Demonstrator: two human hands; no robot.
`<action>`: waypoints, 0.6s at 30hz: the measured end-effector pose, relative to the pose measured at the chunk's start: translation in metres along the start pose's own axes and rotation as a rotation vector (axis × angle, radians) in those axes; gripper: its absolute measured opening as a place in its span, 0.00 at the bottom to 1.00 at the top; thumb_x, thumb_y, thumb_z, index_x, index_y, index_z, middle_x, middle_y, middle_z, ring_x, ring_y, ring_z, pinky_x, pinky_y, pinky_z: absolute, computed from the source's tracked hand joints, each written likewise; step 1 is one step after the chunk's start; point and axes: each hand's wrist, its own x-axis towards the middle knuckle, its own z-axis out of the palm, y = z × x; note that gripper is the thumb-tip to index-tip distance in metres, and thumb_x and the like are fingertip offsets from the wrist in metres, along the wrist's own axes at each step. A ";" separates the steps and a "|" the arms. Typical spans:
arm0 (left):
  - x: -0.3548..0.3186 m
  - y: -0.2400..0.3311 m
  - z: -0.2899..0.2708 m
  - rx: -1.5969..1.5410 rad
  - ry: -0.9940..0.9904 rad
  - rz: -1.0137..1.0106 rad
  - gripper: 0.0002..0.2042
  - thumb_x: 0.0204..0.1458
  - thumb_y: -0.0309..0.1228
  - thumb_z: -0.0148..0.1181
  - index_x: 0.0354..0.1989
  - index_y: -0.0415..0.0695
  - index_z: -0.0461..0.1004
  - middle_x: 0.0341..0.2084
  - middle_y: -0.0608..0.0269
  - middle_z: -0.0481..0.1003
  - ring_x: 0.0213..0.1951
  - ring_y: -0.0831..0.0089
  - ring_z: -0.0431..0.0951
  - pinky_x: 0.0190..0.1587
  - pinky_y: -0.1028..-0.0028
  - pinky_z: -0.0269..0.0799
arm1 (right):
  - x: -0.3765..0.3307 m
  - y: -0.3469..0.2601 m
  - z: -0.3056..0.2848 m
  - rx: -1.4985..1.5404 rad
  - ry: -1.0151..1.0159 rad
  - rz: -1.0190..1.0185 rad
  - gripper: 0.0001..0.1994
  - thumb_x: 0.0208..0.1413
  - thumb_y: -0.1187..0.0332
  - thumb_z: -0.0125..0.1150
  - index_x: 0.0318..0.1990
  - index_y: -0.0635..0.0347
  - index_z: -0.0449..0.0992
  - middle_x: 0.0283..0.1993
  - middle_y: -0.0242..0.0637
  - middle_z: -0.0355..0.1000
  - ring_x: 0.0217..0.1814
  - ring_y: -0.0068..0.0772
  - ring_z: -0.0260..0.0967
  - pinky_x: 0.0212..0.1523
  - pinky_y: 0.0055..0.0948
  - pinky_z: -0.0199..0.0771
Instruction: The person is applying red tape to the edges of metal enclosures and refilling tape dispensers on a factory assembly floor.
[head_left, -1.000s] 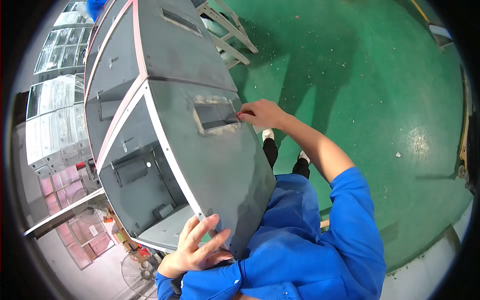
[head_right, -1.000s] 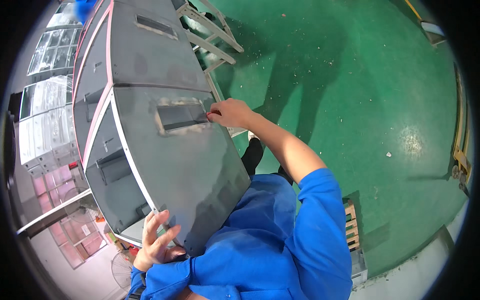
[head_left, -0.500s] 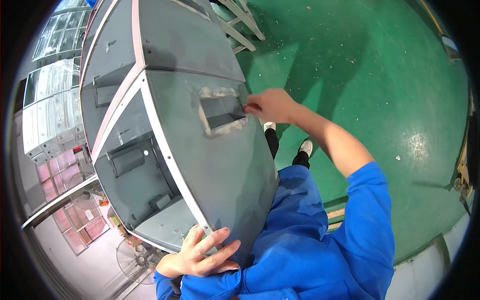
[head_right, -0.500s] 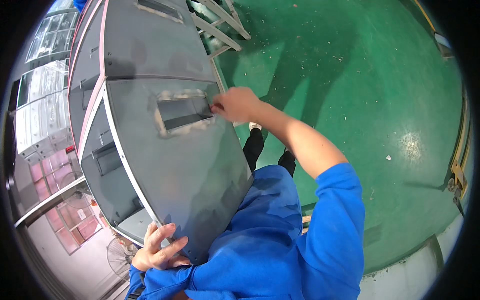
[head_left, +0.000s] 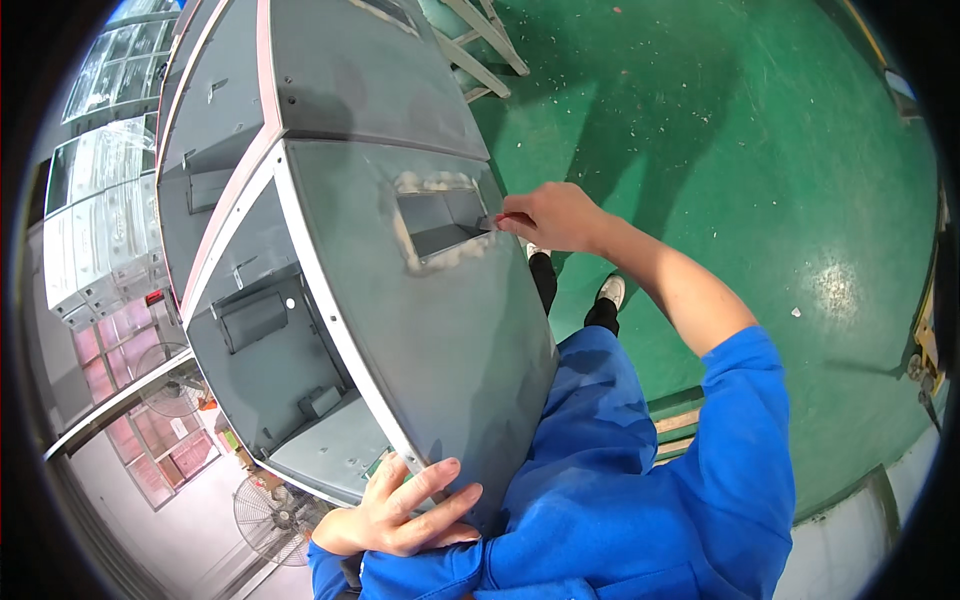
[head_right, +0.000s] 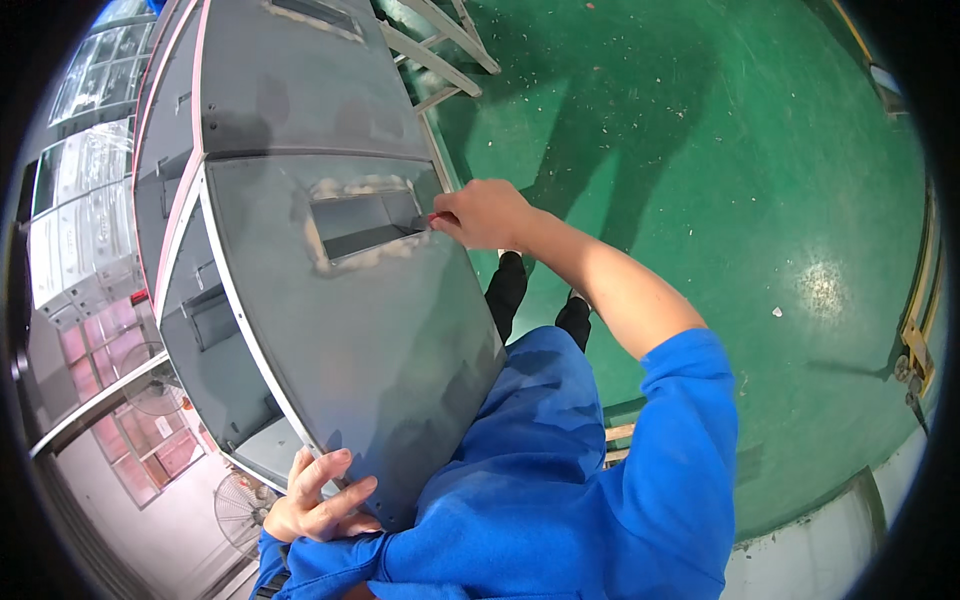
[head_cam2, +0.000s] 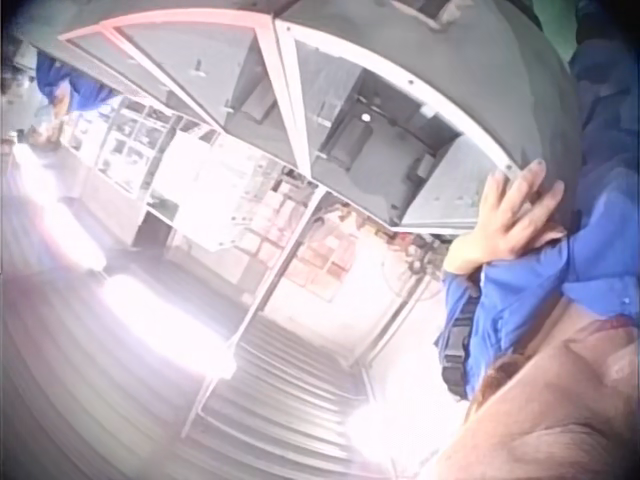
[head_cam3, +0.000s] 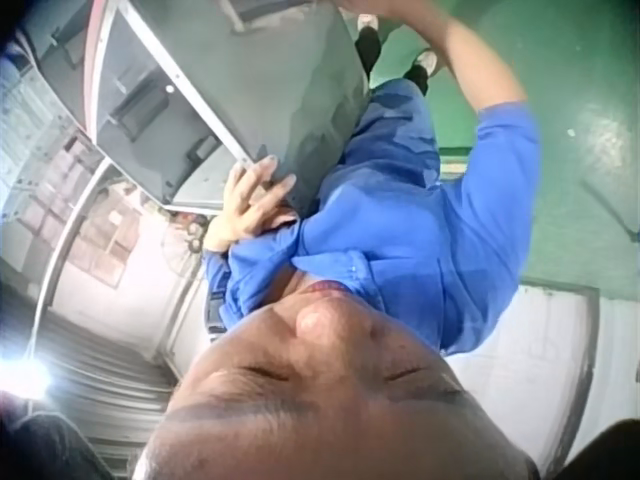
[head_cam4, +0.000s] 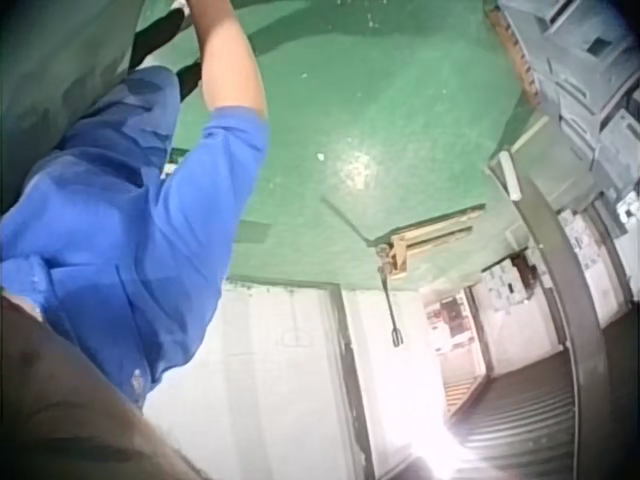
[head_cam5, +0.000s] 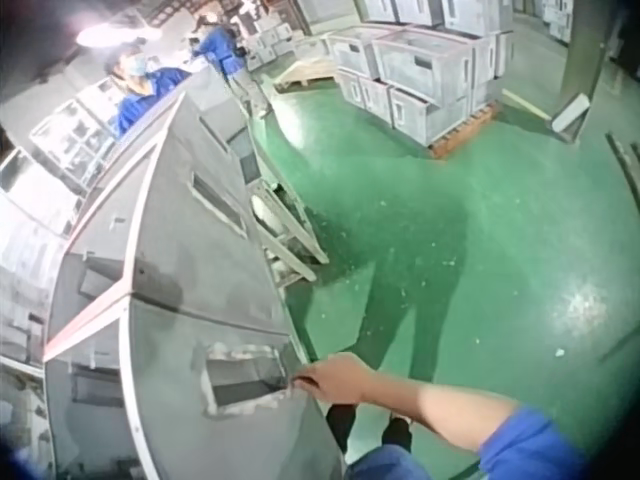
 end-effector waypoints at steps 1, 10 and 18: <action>0.000 0.000 0.000 -0.001 -0.002 0.002 0.20 0.39 0.46 0.62 0.36 0.45 0.75 0.43 0.51 0.66 0.37 0.56 0.70 0.32 0.65 0.69 | 0.002 0.001 -0.001 -0.007 -0.002 -0.006 0.12 0.52 0.56 0.47 0.32 0.51 0.73 0.21 0.40 0.70 0.26 0.45 0.69 0.27 0.42 0.67; -0.002 0.003 -0.002 0.034 -0.038 -0.005 0.19 0.40 0.46 0.61 0.35 0.44 0.76 0.42 0.51 0.66 0.34 0.58 0.71 0.32 0.65 0.69 | 0.005 -0.001 -0.006 -0.049 0.042 0.007 0.12 0.51 0.57 0.48 0.28 0.54 0.72 0.21 0.39 0.70 0.27 0.45 0.69 0.27 0.41 0.67; -0.003 0.001 0.000 0.010 -0.025 -0.009 0.19 0.41 0.46 0.61 0.35 0.43 0.76 0.42 0.51 0.66 0.33 0.59 0.70 0.32 0.65 0.70 | 0.010 -0.005 -0.008 -0.069 0.015 -0.036 0.11 0.50 0.59 0.49 0.28 0.55 0.72 0.21 0.39 0.70 0.27 0.45 0.69 0.27 0.41 0.68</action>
